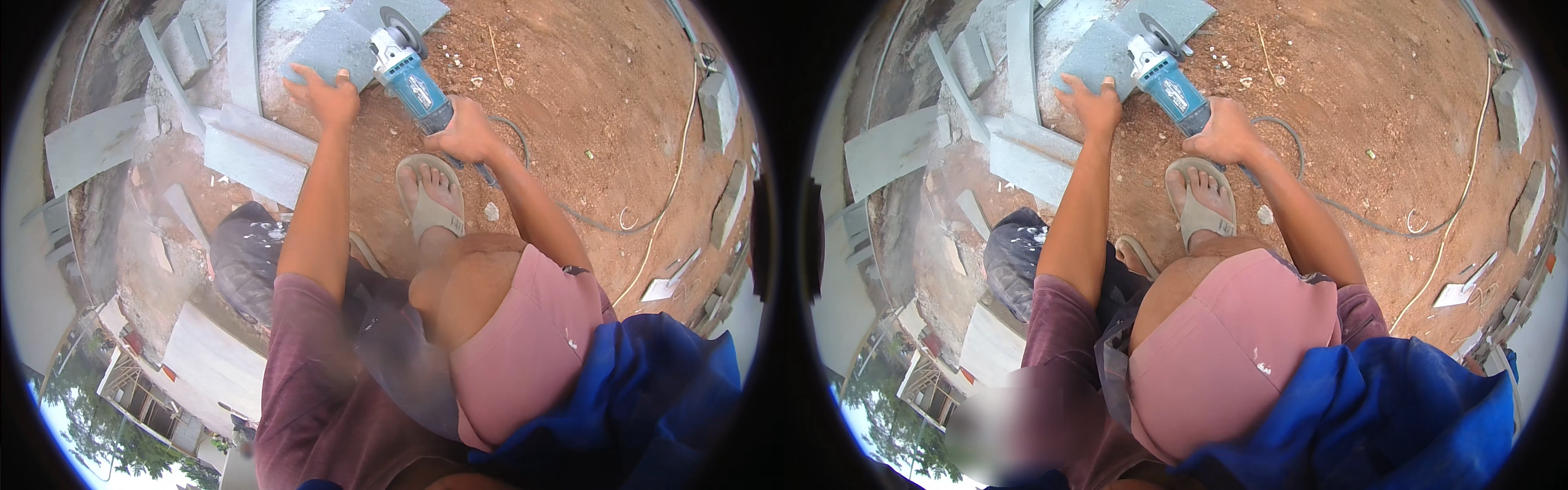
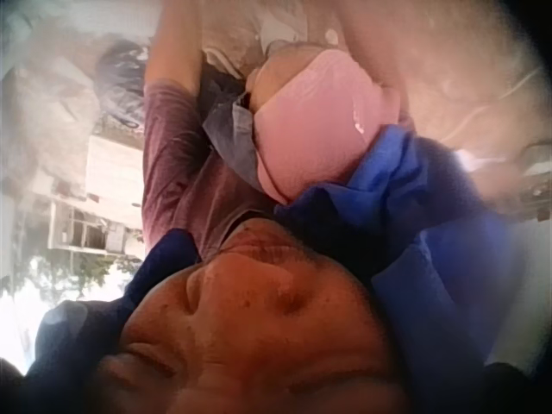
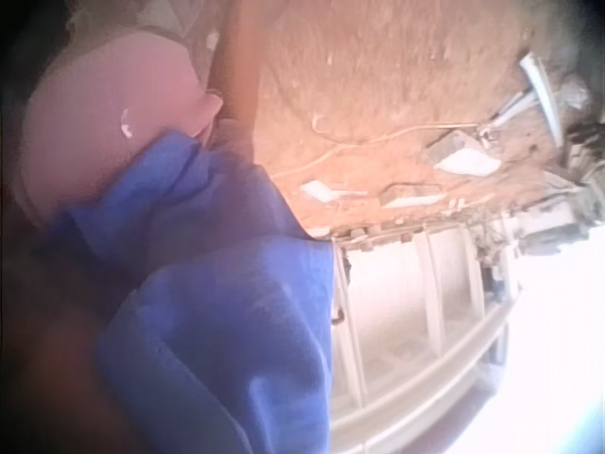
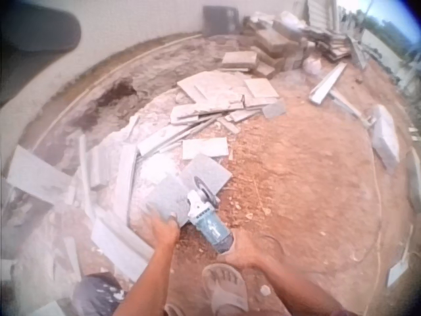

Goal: The person receives a rectangular tile from another worker, carries it to a cutting area, and uses an angle grinder to cut the tile into smaller pieces. The person handles the tile and the grinder, making several cuts while standing on a construction site.

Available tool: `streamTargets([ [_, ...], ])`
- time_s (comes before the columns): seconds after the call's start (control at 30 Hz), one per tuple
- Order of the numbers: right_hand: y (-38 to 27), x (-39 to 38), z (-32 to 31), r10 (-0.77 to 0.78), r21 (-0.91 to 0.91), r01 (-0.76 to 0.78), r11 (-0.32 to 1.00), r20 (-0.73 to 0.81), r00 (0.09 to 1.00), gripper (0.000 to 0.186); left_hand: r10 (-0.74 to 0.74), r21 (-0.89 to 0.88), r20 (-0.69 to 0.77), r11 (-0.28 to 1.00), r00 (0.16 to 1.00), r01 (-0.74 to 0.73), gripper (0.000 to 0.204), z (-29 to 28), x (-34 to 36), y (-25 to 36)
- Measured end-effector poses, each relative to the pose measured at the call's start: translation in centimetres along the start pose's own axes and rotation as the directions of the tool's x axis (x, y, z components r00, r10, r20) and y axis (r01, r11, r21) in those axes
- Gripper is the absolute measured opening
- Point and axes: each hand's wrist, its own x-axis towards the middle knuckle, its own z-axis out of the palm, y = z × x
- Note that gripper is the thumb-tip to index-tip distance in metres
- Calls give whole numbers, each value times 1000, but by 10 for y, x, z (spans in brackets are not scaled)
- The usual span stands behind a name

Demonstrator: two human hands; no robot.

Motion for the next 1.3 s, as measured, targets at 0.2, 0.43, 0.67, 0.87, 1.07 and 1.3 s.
streamTargets([
  [0.2, 10, -32, -42, 37, 201, -3, 980, -168, 985, 36, -8, -17, 18, 1000, 1000, 8, 94, 1, -2, 7],
  [0.43, 47, -51, -62, 203, 307, -97, 947, -336, 920, 35, 26, 36, 10, 999, 1000, -26, 89, -2, -3, 11],
  [0.67, 78, -64, -58, 273, 384, -86, 919, -466, 841, 33, 362, 352, 0, 872, 932, -339, 72, -3, -2, 19],
  [0.87, 79, -68, -66, 339, 399, -155, 904, -449, 827, 33, 583, 310, 200, 725, 788, -615, 79, 12, 74, 71],
  [1.07, 81, -72, -74, 353, 433, -149, 889, -440, 826, 32, 356, 481, 499, 644, 790, -594, 115, 50, 132, 120],
  [1.3, 82, -83, -77, 419, 520, -148, 841, -453, 787, 29, 197, 324, 635, 810, 747, -489, 79, 46, 176, 137],
])
